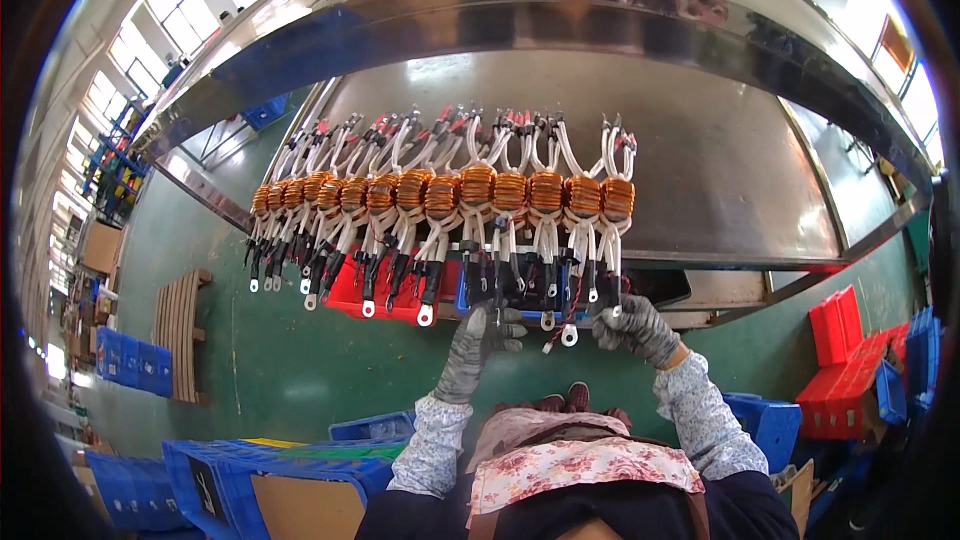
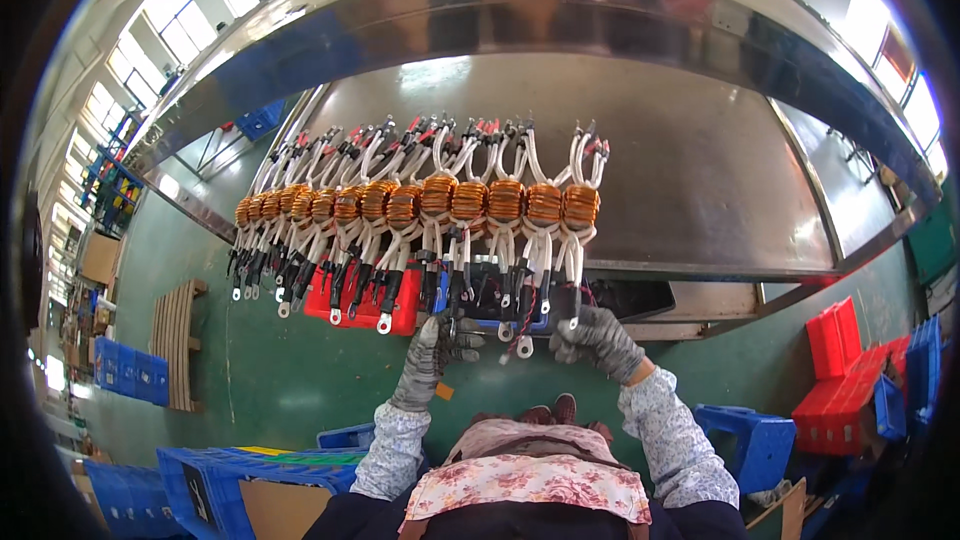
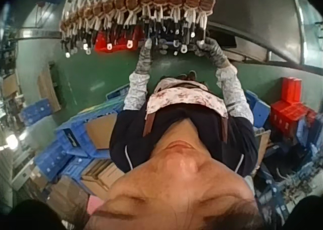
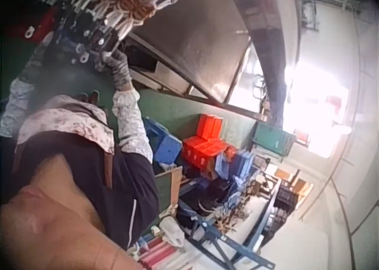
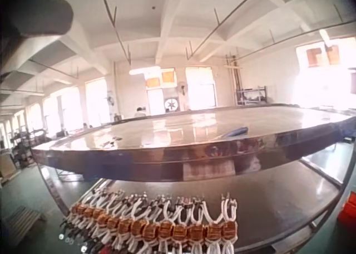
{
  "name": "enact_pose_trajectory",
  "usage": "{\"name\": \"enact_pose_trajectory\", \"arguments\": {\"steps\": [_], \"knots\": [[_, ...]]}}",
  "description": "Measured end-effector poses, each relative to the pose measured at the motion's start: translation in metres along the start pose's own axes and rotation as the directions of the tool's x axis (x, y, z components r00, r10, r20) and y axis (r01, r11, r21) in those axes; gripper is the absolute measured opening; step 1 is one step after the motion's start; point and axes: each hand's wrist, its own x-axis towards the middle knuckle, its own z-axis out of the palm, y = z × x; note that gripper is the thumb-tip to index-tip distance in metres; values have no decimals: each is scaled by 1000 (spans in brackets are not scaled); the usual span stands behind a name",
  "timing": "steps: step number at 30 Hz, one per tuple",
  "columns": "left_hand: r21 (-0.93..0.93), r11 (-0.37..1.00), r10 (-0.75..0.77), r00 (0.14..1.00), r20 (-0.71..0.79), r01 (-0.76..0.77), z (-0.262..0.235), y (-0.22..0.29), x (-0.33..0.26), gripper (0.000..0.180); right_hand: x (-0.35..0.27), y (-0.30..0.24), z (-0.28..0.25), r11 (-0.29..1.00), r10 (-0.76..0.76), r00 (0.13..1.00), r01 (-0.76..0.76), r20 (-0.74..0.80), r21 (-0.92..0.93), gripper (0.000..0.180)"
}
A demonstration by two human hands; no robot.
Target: The person transports a metal rack of electrical components to a workbench and tests them using a multimeter. They pick up individual components, connect the multimeter probes to the terminals, and place the tested items into a blue bin. The person repeats this process for multiple units, occasionally using cardboard to separate them in the bin.
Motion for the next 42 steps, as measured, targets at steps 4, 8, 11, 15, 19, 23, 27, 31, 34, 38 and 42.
{"name": "enact_pose_trajectory", "arguments": {"steps": [4, 8, 11, 15, 19, 23, 27, 31, 34, 38, 42], "knots": [[73, 996, -43, 993, -109, 51, 25, -15, 17, 34, 37, 1, -18, 978, -53, 997, 64, 58, -199, 45], [511, 858, 84, 995, -63, -40, 77, -9, 20, 26, 71, 17, -22, 853, -96, 953, -71, 288, 516, 38], [893, 238, 382, 882, 277, -383, 61, -21, 33, 26, 96, 24, 4, 826, -171, 969, 42, 179, 562, 28], [921, 98, 321, 888, 330, -378, 53, -12, 32, 29, 82, 6, 31, 793, -213, 962, 69, 169, 606, 37], [642, 760, 63, 994, 85, -103, 111, 35, 35, 38, 74, -4, 2, 648, -65, 955, -181, 290, 740, 51], [371, 865, 344, 938, 48, -336, 74, 33, 75, 38, 49, -30, -13, 727, 23, 954, -221, 298, 650, 48], [1, 959, 276, 936, -217, -283, 7, 28, 144, 46, 8, -47, -50, 796, 77, 987, -147, 143, 587, 48], [-193, 952, 206, 964, -168, -237, -5, 33, 165, 58, -24, -55, -78, 794, 5, 997, -49, 74, 606, 43], [-59, 969, 239, 970, -48, -242, 4, 20, 167, 57, -24, -51, -101, 758, -13, 1000, 26, -25, 652, 43], [138, 950, 252, 950, 182, -279, 22, -9, 176, 49, -11, -58, -138, 838, -97, 990, 135, -98, 528, 35], [101, 983, -180, 929, 324, 156, 101, -59, 116, 42, -78, -106, -94, 933, -167, 922, 263, -350, 247, 28]]}}
